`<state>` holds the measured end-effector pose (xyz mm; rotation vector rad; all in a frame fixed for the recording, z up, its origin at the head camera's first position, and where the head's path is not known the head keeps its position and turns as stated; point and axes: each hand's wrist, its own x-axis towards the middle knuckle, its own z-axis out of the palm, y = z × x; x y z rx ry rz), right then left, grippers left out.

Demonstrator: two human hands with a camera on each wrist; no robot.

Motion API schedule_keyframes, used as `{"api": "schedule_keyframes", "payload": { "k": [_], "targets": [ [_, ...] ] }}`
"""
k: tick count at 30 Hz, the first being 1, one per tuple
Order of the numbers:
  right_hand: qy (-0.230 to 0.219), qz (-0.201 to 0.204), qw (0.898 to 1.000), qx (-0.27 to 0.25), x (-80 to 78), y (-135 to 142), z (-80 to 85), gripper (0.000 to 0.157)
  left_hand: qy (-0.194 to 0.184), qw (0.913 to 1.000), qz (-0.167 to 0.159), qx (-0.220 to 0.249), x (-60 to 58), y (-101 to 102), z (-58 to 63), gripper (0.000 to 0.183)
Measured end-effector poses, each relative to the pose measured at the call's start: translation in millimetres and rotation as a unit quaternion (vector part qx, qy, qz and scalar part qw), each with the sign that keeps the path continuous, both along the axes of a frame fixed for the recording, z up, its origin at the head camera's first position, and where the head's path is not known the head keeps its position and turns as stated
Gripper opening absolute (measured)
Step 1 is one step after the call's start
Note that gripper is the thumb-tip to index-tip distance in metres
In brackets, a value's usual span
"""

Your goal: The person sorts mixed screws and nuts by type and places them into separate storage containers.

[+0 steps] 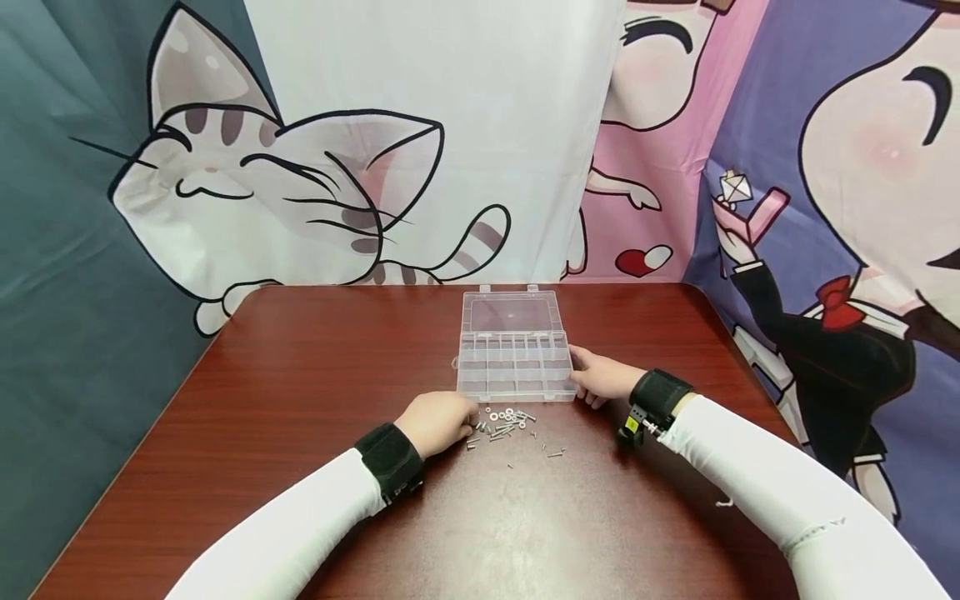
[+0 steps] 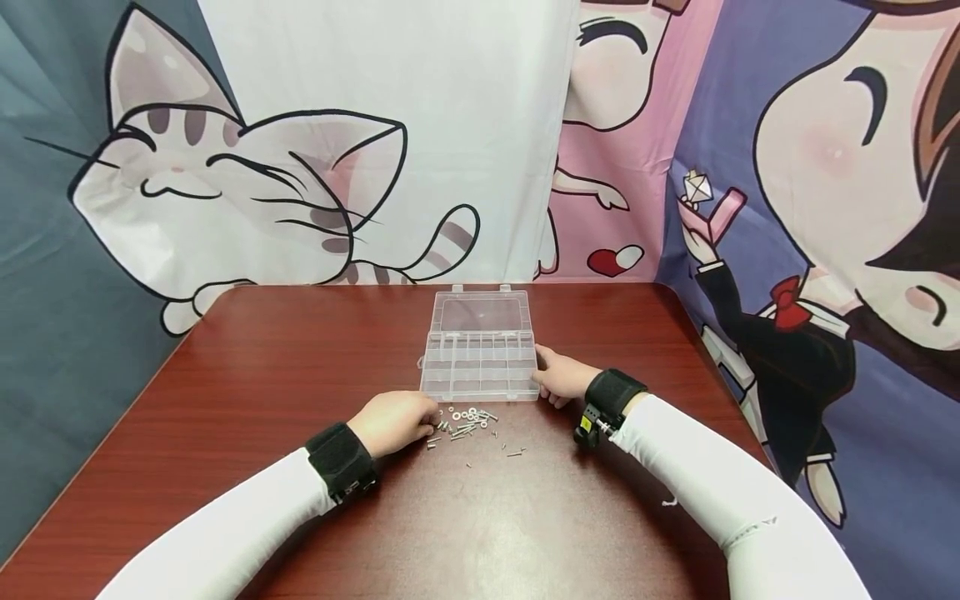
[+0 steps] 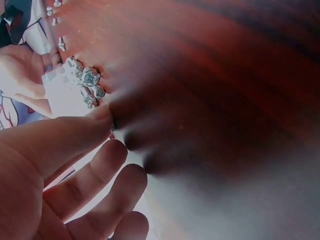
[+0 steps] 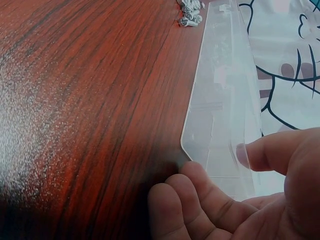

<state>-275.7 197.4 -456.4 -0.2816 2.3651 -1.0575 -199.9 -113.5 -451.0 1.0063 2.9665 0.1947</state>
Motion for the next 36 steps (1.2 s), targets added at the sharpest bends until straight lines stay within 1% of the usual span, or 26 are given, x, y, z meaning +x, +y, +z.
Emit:
{"api": "schedule_keyframes", "payload": {
  "k": [6,13,16,21,26,30,36],
  "targets": [
    [-0.003,0.000,1.000,-0.004,-0.8,0.9,-0.1,0.067,0.020,0.9998,0.007,0.001,1.0,-0.2,-2.5,0.019],
    [-0.004,0.002,1.000,-0.007,-1.4,2.5,1.2,0.067,0.037,0.9993,-0.001,0.006,2.8,1.5,-1.6,0.024],
    [-0.006,0.003,1.000,-0.001,-1.0,2.7,1.5,0.067,0.033,0.9994,0.009,-0.001,2.7,2.6,-1.4,0.027],
    [-0.007,0.002,1.000,0.004,-0.9,2.8,1.6,0.068,0.013,0.9995,0.027,-0.010,2.2,4.0,-0.6,0.032],
    [-0.007,0.004,1.000,0.003,-1.7,2.4,0.4,0.068,-0.004,0.9995,0.029,-0.010,2.6,3.9,1.4,0.032],
    [-0.006,0.005,1.000,0.002,-2.5,2.6,-0.6,0.068,-0.005,0.9995,0.028,-0.016,2.0,3.2,1.5,0.033],
    [-0.004,0.009,1.000,0.000,-1.5,3.6,-3.5,0.069,0.009,0.9997,0.019,-0.012,1.4,1.3,0.9,0.034]
  ]
}}
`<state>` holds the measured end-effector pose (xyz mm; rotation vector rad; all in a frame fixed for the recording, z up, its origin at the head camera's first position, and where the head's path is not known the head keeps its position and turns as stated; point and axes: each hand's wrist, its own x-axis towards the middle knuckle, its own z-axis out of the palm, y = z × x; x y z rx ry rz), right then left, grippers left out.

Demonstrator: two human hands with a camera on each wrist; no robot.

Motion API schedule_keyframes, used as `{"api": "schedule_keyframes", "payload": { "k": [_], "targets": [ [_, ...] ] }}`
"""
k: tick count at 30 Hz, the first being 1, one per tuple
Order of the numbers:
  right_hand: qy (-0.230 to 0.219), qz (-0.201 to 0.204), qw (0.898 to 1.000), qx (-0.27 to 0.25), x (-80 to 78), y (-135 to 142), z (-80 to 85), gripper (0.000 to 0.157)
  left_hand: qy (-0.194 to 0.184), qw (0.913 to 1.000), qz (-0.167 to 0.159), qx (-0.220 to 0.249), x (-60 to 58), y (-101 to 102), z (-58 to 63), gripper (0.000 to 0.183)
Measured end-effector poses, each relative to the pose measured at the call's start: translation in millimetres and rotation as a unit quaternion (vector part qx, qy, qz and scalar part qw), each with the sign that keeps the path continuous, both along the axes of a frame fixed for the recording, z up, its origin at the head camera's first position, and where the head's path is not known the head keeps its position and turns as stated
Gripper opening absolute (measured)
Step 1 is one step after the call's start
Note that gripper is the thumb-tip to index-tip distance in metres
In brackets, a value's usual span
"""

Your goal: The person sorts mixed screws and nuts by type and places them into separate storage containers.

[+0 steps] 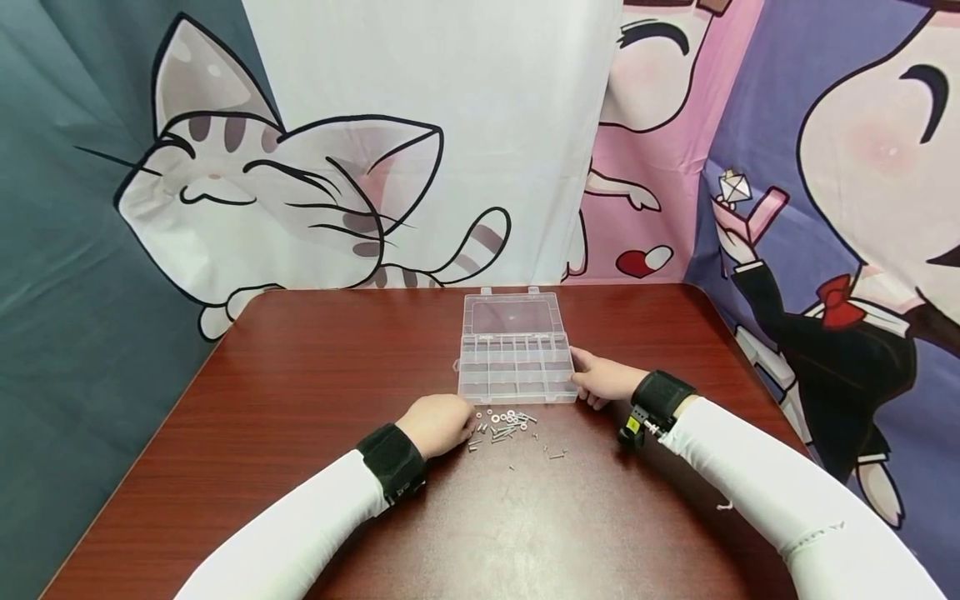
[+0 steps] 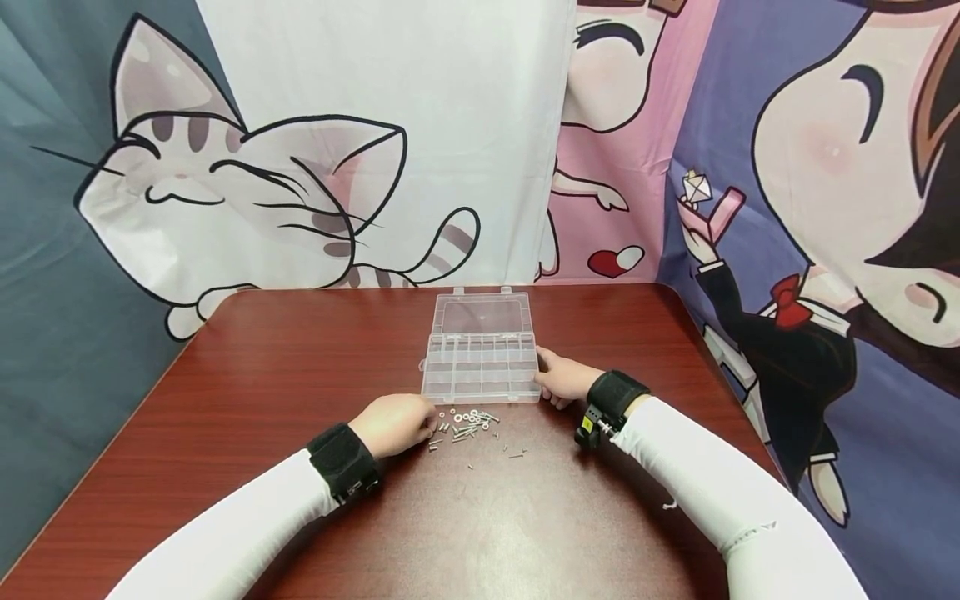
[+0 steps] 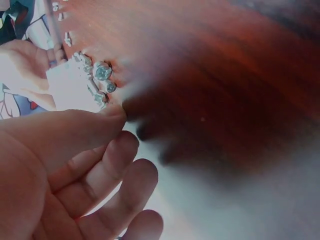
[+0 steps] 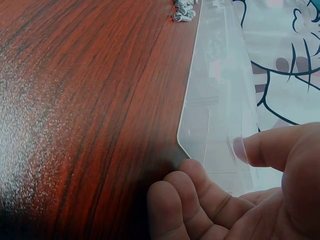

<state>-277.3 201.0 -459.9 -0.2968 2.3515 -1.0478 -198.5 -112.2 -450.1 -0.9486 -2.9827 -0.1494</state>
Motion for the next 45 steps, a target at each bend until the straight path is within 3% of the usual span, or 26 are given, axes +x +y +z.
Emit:
{"api": "schedule_keyframes", "payload": {
  "k": [4,9,15,20,30,37,45],
  "targets": [
    [0.002,-0.001,1.000,-0.005,1.4,1.4,-2.8,0.068,0.003,0.9997,0.009,0.024,-4.1,-0.9,2.1,0.025],
    [0.007,-0.006,1.000,-0.013,4.2,2.0,-2.5,0.065,0.025,0.9963,0.042,0.071,-14.6,-1.7,14.7,0.019],
    [-0.001,-0.048,0.997,-0.060,7.6,2.4,-2.0,0.062,0.031,0.9919,0.077,0.096,-31.6,-1.7,23.7,0.019],
    [-0.024,-0.069,0.993,-0.097,8.3,2.8,-6.3,0.061,0.017,0.9911,0.095,0.092,-46.6,0.2,20.7,0.018],
    [-0.036,-0.064,0.990,-0.124,9.8,4.4,-5.2,0.066,-0.007,0.9919,0.105,0.070,-73.5,7.9,14.6,0.021],
    [-0.027,-0.072,0.987,-0.139,12.4,0.0,-2.0,0.084,-0.011,0.9922,0.111,0.056,-79.6,10.8,9.9,0.017],
    [-0.031,-0.075,0.987,-0.141,11.4,1.5,-3.8,0.087,-0.028,0.9909,0.114,0.065,-83.2,13.3,8.6,0.011]
  ]
}}
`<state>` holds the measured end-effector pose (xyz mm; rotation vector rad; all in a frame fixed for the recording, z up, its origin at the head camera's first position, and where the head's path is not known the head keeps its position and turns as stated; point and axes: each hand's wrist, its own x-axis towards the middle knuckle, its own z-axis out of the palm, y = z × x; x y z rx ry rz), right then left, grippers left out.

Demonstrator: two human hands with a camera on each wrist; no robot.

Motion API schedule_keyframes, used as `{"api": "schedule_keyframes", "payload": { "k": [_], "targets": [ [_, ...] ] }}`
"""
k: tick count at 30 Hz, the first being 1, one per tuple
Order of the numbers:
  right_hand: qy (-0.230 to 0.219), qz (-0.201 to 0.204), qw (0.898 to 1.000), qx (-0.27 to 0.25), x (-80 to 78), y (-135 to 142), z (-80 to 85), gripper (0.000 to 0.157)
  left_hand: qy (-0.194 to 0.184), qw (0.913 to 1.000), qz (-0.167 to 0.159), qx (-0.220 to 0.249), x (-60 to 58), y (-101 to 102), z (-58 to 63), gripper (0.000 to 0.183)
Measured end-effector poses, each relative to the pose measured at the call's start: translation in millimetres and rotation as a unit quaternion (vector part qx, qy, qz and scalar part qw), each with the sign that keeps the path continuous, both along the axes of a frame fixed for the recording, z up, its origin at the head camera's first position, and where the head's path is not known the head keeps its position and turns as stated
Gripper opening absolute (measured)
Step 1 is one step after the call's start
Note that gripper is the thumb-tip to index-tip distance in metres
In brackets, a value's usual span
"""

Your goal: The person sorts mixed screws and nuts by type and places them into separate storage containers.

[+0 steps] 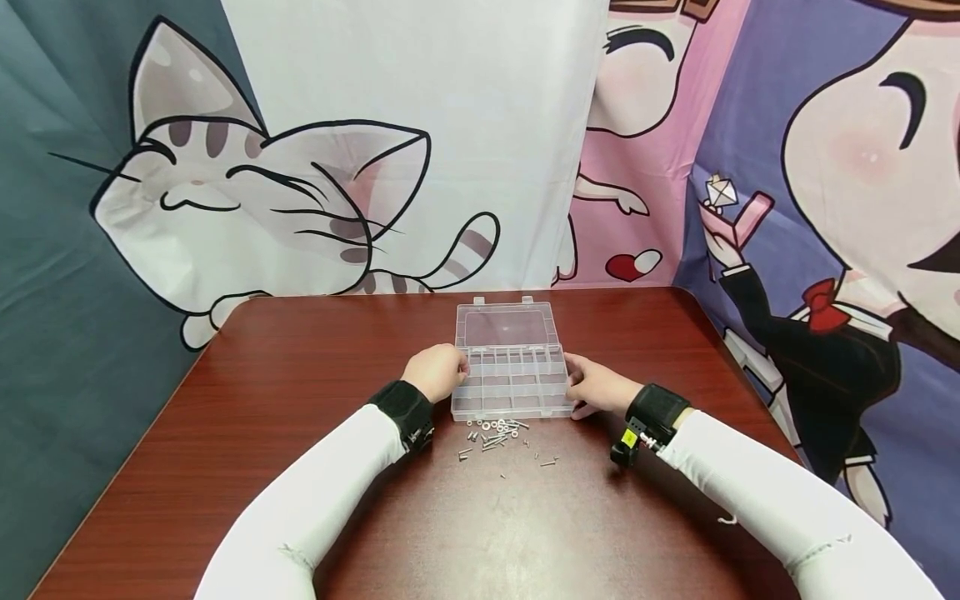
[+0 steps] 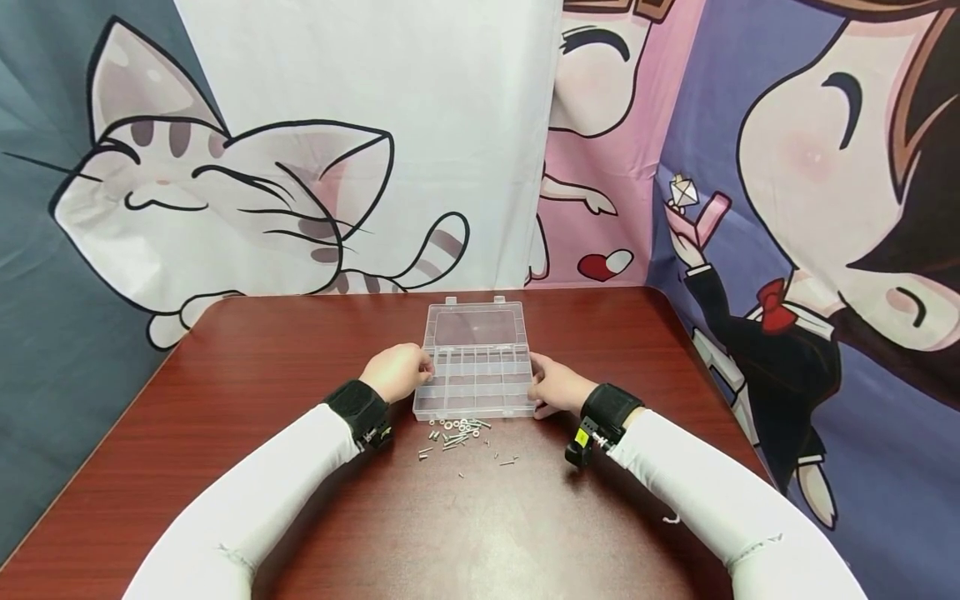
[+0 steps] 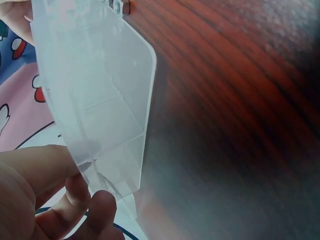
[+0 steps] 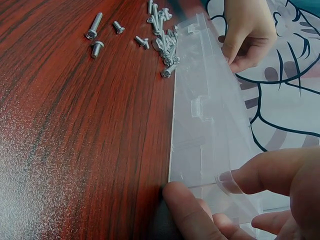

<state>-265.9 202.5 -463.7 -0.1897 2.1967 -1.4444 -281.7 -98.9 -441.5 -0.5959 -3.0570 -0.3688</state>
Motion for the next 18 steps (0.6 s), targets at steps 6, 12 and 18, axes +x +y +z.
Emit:
{"api": "schedule_keyframes", "payload": {
  "k": [6,12,18],
  "targets": [
    [-0.002,-0.006,1.000,0.001,1.2,-0.5,0.0,0.086,0.006,0.9999,-0.009,-0.003,-2.2,0.3,-3.2,0.010],
    [-0.001,-0.007,1.000,0.003,2.7,-1.1,1.2,0.086,0.007,0.9999,-0.014,0.004,-1.6,0.1,-2.9,0.010],
    [-0.002,-0.006,1.000,-0.002,0.4,1.0,-1.6,0.086,0.015,0.9998,-0.014,0.004,-0.6,-0.8,-1.9,0.012]
  ]
}}
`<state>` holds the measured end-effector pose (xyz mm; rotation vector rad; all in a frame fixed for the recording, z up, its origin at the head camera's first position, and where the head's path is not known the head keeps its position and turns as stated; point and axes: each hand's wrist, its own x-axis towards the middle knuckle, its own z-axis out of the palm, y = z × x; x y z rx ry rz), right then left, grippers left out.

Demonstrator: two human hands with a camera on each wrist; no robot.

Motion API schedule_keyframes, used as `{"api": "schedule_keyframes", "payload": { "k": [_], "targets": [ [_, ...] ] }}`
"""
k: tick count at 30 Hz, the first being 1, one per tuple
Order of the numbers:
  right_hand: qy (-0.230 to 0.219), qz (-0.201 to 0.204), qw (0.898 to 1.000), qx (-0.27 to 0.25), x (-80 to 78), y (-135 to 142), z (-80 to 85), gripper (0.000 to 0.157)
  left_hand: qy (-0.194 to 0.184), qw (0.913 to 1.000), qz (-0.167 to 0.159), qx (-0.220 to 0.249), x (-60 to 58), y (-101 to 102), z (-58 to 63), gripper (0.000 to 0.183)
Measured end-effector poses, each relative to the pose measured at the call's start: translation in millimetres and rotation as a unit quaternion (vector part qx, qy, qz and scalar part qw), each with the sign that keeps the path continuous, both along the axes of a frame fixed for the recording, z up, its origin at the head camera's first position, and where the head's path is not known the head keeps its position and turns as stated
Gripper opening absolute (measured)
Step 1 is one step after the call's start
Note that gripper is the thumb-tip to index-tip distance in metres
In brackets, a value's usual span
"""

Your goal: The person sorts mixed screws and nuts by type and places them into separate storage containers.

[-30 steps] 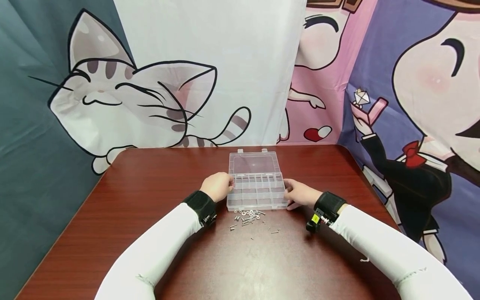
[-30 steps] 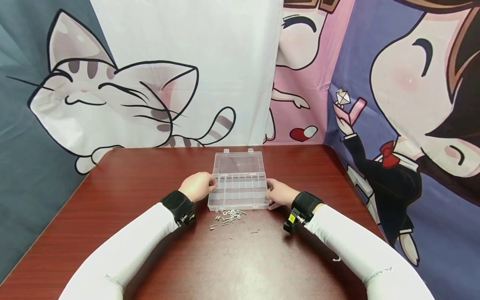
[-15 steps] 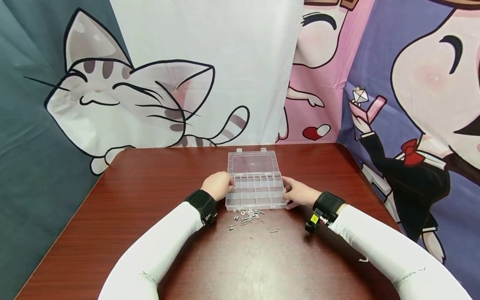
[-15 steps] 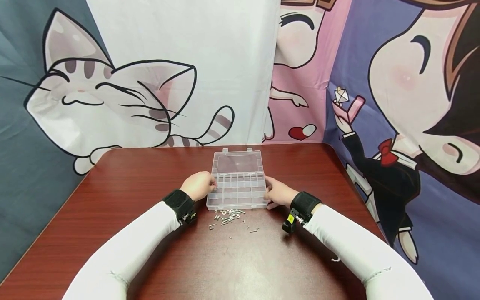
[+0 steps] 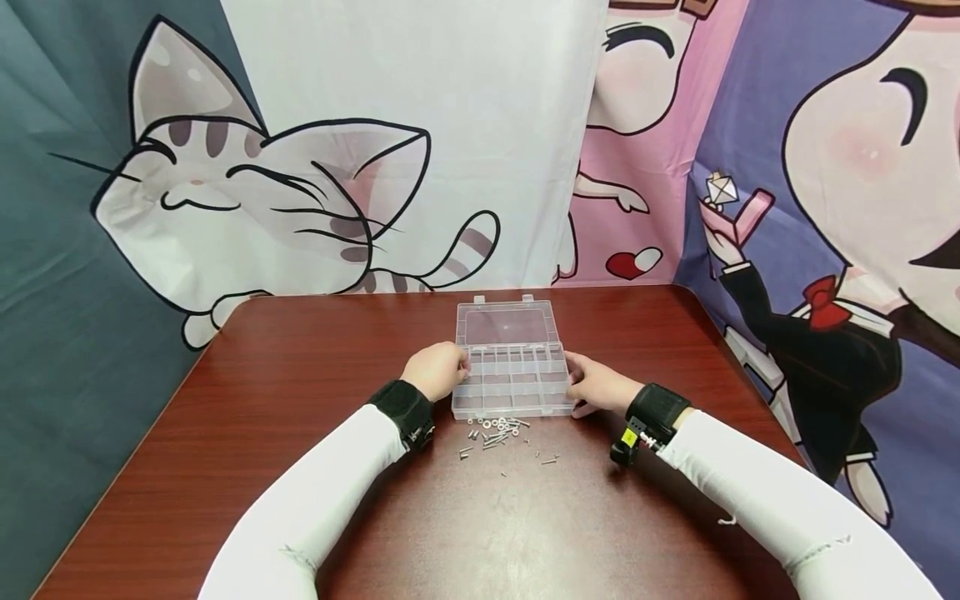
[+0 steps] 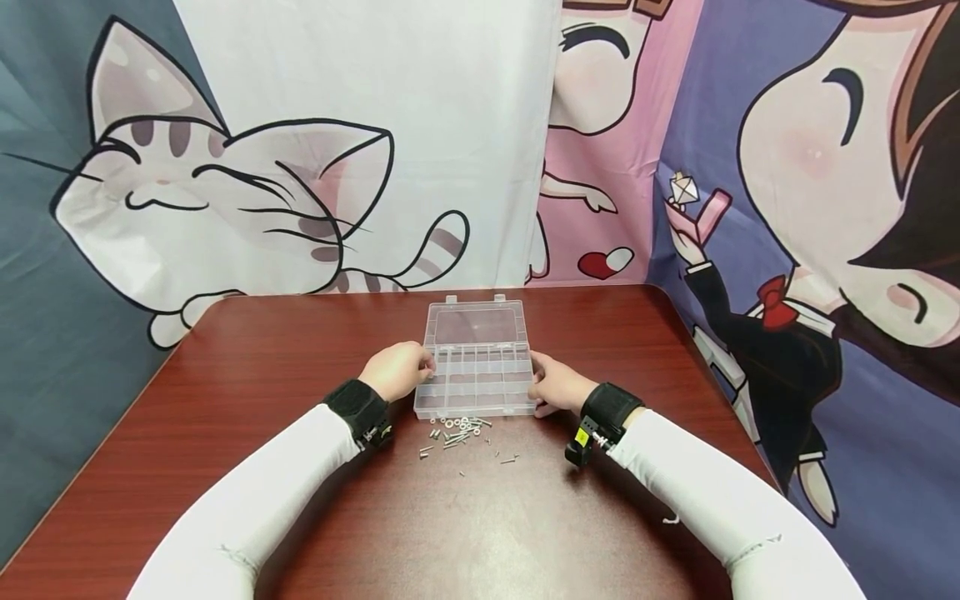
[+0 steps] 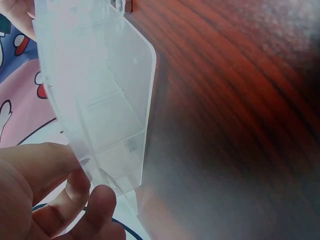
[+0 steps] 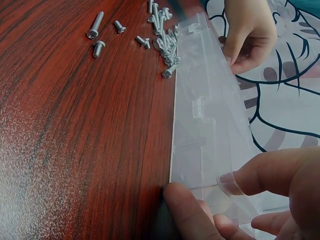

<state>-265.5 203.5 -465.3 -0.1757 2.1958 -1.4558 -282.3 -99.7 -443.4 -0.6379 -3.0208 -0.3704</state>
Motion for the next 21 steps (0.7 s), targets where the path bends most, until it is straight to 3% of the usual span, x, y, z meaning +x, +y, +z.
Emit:
{"api": "schedule_keyframes", "payload": {
  "k": [9,16,21],
  "targets": [
    [-0.002,0.000,1.000,-0.005,2.0,-0.7,1.7,0.087,0.023,0.9996,0.009,0.011,15.1,-5.2,4.9,0.015],
    [-0.009,-0.003,1.000,0.007,0.3,-2.4,1.6,0.085,0.046,0.9972,-0.060,0.003,39.9,-11.3,14.1,0.064],
    [-0.012,-0.002,1.000,0.006,2.1,-3.8,4.3,0.084,0.061,0.9939,-0.091,-0.016,62.6,-16.6,13.6,0.080]
  ]
}}
